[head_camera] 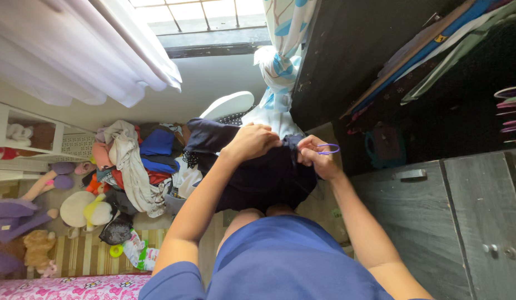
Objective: The person takes several garments from a pile, places each on a hanger, and hangs them in a wardrobe. They handle a dark blue blouse, a white shirt, a polka-dot top, and a black garment, buttoning some items before hanging them.
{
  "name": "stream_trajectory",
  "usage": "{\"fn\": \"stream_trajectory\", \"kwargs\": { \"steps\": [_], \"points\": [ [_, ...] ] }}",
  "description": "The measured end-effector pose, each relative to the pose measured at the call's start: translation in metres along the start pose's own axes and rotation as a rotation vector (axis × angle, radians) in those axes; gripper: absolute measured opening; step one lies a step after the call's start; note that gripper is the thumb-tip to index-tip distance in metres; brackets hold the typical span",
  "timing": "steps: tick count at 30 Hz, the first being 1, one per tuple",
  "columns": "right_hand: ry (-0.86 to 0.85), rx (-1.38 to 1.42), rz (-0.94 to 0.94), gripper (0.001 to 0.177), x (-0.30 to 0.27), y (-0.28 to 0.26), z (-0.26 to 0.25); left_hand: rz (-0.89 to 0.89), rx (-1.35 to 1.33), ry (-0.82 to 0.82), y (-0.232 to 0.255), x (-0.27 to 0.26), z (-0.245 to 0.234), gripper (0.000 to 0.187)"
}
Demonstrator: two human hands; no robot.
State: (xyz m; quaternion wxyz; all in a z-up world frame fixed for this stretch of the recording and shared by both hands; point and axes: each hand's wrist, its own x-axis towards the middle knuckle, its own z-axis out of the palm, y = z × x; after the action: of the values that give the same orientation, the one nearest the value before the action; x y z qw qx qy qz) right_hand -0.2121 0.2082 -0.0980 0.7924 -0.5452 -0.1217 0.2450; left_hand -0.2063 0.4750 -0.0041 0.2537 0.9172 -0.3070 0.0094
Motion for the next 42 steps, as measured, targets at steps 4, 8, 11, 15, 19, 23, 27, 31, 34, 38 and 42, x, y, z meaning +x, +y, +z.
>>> {"fn": "stream_trajectory", "kwargs": {
  "steps": [4,8,11,15,19,23,27,31,34,38,42],
  "points": [
    [-0.191,0.277,0.204,0.064,-0.008,-0.011,-0.046,-0.034,-0.037,0.006,-0.002,-0.015,0.002,0.019],
    [0.173,-0.392,0.095,0.062,0.008,0.043,-0.072,0.061,-0.064,0.119,0.019,-0.012,0.004,0.016],
    [0.069,-0.832,-0.118,0.040,0.030,0.094,-0.089,0.163,0.019,0.108,0.031,-0.001,0.010,0.014],
    [0.298,-0.983,-0.059,0.015,0.038,0.126,-0.130,0.203,-0.016,0.055,0.030,0.004,0.021,0.012],
    [0.635,-1.185,0.007,0.015,0.022,0.114,-0.185,0.069,0.223,0.000,0.022,0.002,0.036,0.010],
    [0.948,-1.179,0.073,0.017,0.001,0.087,-0.208,-0.066,0.340,0.144,0.010,0.005,0.050,0.016],
    [0.684,-1.023,0.013,0.025,-0.011,0.039,-0.176,-0.221,0.357,0.318,-0.010,0.012,0.043,0.021],
    [0.289,-0.947,0.103,0.042,-0.021,-0.009,-0.102,-0.342,-0.057,0.529,-0.027,0.009,0.018,0.012],
    [0.152,-0.939,0.213,0.045,-0.024,-0.045,-0.058,-0.319,-0.303,0.576,-0.034,-0.001,0.002,0.012],
    [0.361,-1.016,0.239,0.037,-0.014,-0.099,-0.024,-0.224,-0.456,0.591,-0.042,-0.017,-0.010,0.014],
    [0.363,-1.054,-0.213,0.036,0.007,-0.146,0.013,-0.225,-0.504,0.625,-0.047,-0.023,-0.015,0.014]
  ]
}}
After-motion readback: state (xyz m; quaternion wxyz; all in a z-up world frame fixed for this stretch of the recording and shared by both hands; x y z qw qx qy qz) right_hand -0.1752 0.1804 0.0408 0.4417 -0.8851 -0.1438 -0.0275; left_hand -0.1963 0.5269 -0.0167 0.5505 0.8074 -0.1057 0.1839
